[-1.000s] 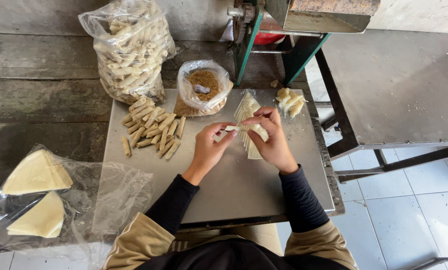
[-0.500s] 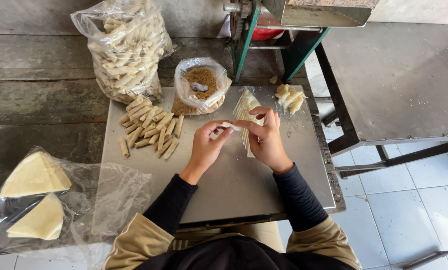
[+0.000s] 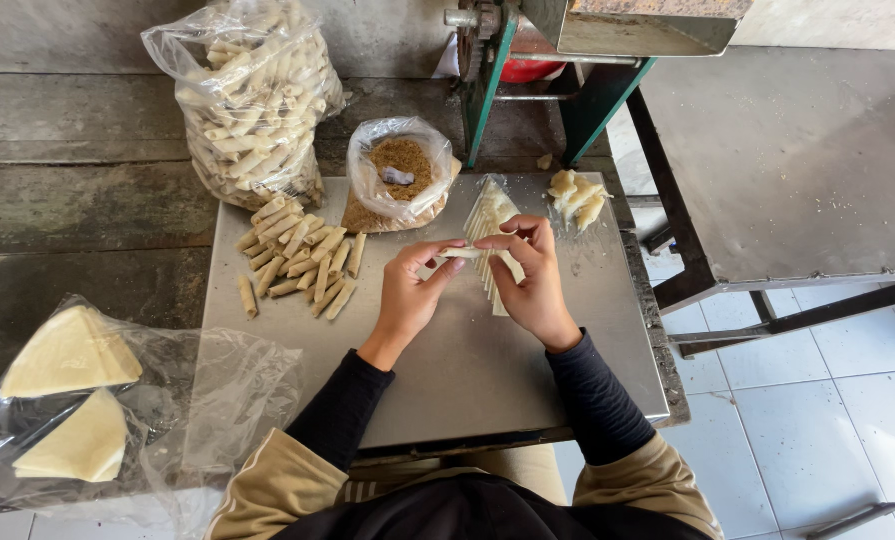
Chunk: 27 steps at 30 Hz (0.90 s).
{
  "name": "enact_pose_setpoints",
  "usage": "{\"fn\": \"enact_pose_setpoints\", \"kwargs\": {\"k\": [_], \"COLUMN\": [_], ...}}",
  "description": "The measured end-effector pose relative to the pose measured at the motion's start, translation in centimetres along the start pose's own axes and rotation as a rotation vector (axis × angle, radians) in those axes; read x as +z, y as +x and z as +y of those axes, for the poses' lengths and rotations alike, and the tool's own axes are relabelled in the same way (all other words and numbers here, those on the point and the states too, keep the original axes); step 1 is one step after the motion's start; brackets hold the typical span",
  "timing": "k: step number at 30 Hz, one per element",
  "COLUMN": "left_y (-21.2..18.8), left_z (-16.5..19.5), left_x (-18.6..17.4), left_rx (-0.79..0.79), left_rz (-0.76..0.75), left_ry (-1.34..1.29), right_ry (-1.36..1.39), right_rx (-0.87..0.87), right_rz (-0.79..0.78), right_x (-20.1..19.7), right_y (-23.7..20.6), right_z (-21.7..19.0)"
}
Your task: The person assembles cylindrical food items by placing a brown granular filling into triangular wrappers and rolling them into tubes. The person repeatedly scoops filling, places it on a wrapper, folds the wrapper, and rolls it into a cylinder, stacking the finished items on the table.
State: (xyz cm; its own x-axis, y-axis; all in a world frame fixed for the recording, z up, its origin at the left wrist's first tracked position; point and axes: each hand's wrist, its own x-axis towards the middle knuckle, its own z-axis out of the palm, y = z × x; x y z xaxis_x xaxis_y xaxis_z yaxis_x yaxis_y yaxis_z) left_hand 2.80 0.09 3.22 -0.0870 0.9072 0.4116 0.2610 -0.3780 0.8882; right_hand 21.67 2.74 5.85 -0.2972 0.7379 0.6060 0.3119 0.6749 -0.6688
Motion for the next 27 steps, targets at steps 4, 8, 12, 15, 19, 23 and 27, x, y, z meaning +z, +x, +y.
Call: {"fn": "enact_pose_setpoints", "kwargs": {"k": [4, 8, 12, 15, 19, 23, 27], "left_y": [-0.1, -0.2, -0.2, -0.3, -0.1, -0.1, -0.1], "left_z": [0.0, -0.1, 0.0, 0.1, 0.2, 0.3, 0.1], "left_x": [0.0, 0.2, 0.4, 0.3, 0.1, 0.2, 0.2], "left_rx": [0.001, 0.013, 0.009, -0.009, 0.038, 0.036, -0.011], "left_rz": [0.004, 0.016, 0.027, 0.027, 0.011, -0.026, -0.055], "left_ry": [0.001, 0.007, -0.022, -0.023, -0.015, -0.046, -0.128], "right_ry": [-0.100, -0.255, -0.422, -0.368, -0.197, -0.169, -0.186], "right_rx": [-0.069, -0.118, -0.202, -0.155, -0.060, -0.080, -0.092], "right_rz": [0.018, 0.047, 0.083, 0.115, 0.111, 0.063, 0.054], "right_x": [0.2, 0.3, 0.4, 0.6, 0.4, 0.2, 0.2], "right_y": [0.0, -0.1, -0.4, -0.4, -0.2, 0.0, 0.1], "right_z": [-0.4, -0.5, -0.3, -0.3, -0.6, -1.1, -1.2]}}
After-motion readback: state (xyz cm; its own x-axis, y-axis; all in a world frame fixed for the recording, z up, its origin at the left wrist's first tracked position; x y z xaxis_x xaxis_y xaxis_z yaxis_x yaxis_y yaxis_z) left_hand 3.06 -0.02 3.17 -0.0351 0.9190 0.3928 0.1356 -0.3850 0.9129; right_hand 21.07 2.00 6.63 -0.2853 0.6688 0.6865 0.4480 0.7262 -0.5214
